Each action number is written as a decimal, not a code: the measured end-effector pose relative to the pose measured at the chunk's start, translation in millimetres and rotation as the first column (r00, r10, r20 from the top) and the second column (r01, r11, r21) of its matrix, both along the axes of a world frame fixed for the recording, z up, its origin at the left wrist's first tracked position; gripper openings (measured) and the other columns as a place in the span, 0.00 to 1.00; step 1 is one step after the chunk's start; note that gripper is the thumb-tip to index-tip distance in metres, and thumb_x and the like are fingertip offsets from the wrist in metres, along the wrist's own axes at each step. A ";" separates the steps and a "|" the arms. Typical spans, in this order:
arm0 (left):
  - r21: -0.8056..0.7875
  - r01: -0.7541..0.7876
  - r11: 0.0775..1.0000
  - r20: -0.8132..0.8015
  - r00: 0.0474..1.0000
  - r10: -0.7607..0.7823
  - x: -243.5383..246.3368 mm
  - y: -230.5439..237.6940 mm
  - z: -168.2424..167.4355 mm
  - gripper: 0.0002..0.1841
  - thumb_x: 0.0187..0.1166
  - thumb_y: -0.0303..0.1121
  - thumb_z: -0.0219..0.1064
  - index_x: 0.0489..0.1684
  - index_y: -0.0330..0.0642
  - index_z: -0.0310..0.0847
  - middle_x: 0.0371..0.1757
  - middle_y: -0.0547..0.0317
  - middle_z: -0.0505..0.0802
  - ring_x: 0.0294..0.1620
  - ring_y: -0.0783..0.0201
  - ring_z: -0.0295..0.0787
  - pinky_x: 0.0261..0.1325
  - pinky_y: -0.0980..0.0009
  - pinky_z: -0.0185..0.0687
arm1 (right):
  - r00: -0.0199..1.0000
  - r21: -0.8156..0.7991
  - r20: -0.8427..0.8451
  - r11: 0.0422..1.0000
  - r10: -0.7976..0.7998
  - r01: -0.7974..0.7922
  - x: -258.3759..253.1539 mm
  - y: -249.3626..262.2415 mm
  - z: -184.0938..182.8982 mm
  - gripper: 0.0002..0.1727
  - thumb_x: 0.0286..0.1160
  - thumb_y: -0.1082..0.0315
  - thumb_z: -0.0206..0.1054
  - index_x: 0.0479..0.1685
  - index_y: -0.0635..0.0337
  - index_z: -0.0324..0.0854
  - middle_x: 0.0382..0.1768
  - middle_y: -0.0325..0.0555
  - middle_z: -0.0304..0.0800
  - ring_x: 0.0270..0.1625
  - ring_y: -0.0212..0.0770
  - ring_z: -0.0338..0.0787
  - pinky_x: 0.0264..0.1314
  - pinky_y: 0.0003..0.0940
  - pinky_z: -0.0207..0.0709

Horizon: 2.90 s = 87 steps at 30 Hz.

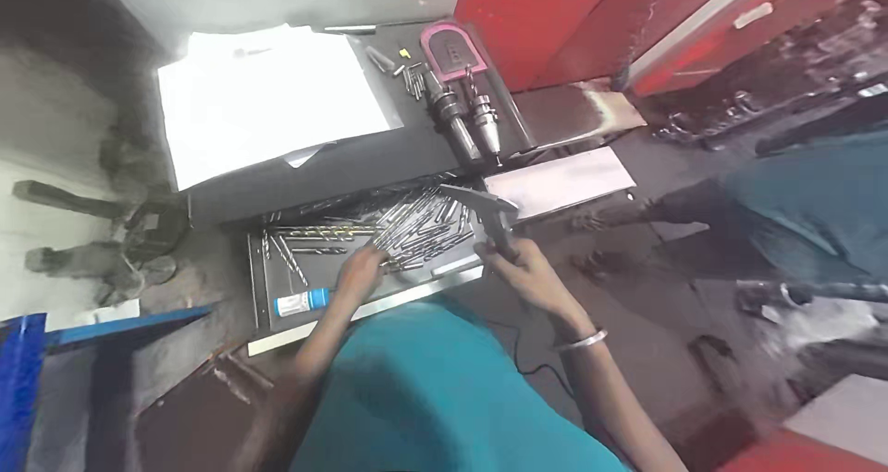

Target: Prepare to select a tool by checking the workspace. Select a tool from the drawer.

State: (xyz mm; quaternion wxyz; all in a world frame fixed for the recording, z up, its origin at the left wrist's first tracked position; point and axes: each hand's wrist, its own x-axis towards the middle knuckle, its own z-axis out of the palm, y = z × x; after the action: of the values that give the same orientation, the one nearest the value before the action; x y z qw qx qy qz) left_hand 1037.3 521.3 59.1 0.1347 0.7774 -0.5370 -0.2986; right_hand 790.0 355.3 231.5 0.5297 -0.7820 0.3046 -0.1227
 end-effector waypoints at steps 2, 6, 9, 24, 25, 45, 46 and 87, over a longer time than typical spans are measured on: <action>-0.071 -0.006 0.997 -0.002 1.000 0.005 -3.3 7.8 -5.1 0.14 0.78 0.39 0.70 0.57 0.48 0.91 0.59 0.47 0.92 0.64 0.45 0.88 0.67 0.43 0.83 | 0.998 -0.030 -0.058 0.999 -0.016 0.015 0.4 -4.4 3.0 0.18 0.85 0.55 0.61 0.28 0.54 0.86 0.17 0.24 0.80 0.18 0.17 0.71 0.21 0.18 0.65; -0.130 -0.016 0.991 -0.007 1.000 0.015 -6.2 24.9 -6.4 0.15 0.76 0.38 0.72 0.59 0.51 0.91 0.59 0.48 0.91 0.63 0.46 0.88 0.65 0.48 0.85 | 0.981 -0.030 -0.182 0.998 -0.062 0.057 23.4 -21.1 22.1 0.21 0.85 0.48 0.62 0.33 0.53 0.87 0.16 0.30 0.77 0.16 0.25 0.72 0.20 0.26 0.68; -0.199 -0.071 0.977 -0.039 0.997 0.065 -6.2 41.2 -2.5 0.14 0.80 0.43 0.69 0.59 0.55 0.91 0.58 0.52 0.91 0.61 0.50 0.89 0.63 0.50 0.86 | 0.983 -0.006 -0.183 1.000 -0.020 0.019 53.7 -41.5 64.3 0.15 0.86 0.52 0.63 0.45 0.54 0.86 0.20 0.33 0.76 0.18 0.28 0.73 0.22 0.27 0.69; -0.519 -0.030 0.854 0.136 0.984 0.117 -7.9 112.4 -13.2 0.22 0.70 0.62 0.73 0.43 0.55 0.93 0.43 0.62 0.94 0.48 0.61 0.93 0.51 0.58 0.91 | 0.964 -0.210 -0.217 0.972 -0.152 0.106 171.2 -85.8 -3.2 0.24 0.86 0.45 0.62 0.55 0.59 0.84 0.32 0.53 0.87 0.30 0.47 0.86 0.36 0.52 0.83; -0.518 -0.012 0.856 0.131 0.987 0.094 -5.7 113.4 -13.3 0.21 0.69 0.61 0.75 0.44 0.56 0.92 0.43 0.63 0.94 0.49 0.61 0.92 0.53 0.58 0.91 | 0.963 -0.239 -0.232 0.968 -0.136 0.079 197.3 -98.7 -8.4 0.24 0.85 0.45 0.62 0.59 0.58 0.83 0.35 0.55 0.88 0.32 0.50 0.87 0.37 0.55 0.83; -0.223 0.033 0.974 -0.055 0.997 -0.047 14.1 106.1 6.6 0.20 0.77 0.54 0.70 0.52 0.49 0.92 0.57 0.54 0.93 0.63 0.52 0.89 0.65 0.50 0.85 | 0.924 -0.710 -0.352 0.686 -0.151 -0.158 240.4 -102.5 -36.3 0.26 0.83 0.56 0.63 0.75 0.58 0.79 0.71 0.65 0.81 0.70 0.63 0.84 0.71 0.59 0.78; -0.220 0.032 0.975 -0.063 0.997 -0.047 11.7 107.9 5.8 0.20 0.77 0.54 0.70 0.52 0.49 0.92 0.57 0.54 0.93 0.63 0.52 0.89 0.65 0.50 0.85 | 0.949 -0.686 -0.309 0.705 -0.058 -0.180 212.4 -84.4 -37.4 0.22 0.85 0.56 0.61 0.71 0.59 0.81 0.64 0.62 0.86 0.63 0.59 0.89 0.67 0.57 0.82; 0.043 -0.211 0.977 -0.004 0.977 0.211 -82.9 78.3 22.6 0.09 0.78 0.37 0.72 0.49 0.50 0.94 0.51 0.54 0.94 0.53 0.50 0.92 0.55 0.42 0.86 | 0.787 -0.156 -0.525 0.872 0.324 -0.463 -60.0 -1.7 -136.3 0.14 0.84 0.61 0.64 0.52 0.60 0.91 0.47 0.56 0.94 0.47 0.57 0.94 0.54 0.62 0.86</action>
State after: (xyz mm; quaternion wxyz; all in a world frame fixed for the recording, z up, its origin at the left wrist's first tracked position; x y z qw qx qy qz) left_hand 954.4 599.6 81.7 0.1515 0.8313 -0.4444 -0.2974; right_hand 730.0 353.6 95.2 0.3357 -0.8998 0.2352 0.1492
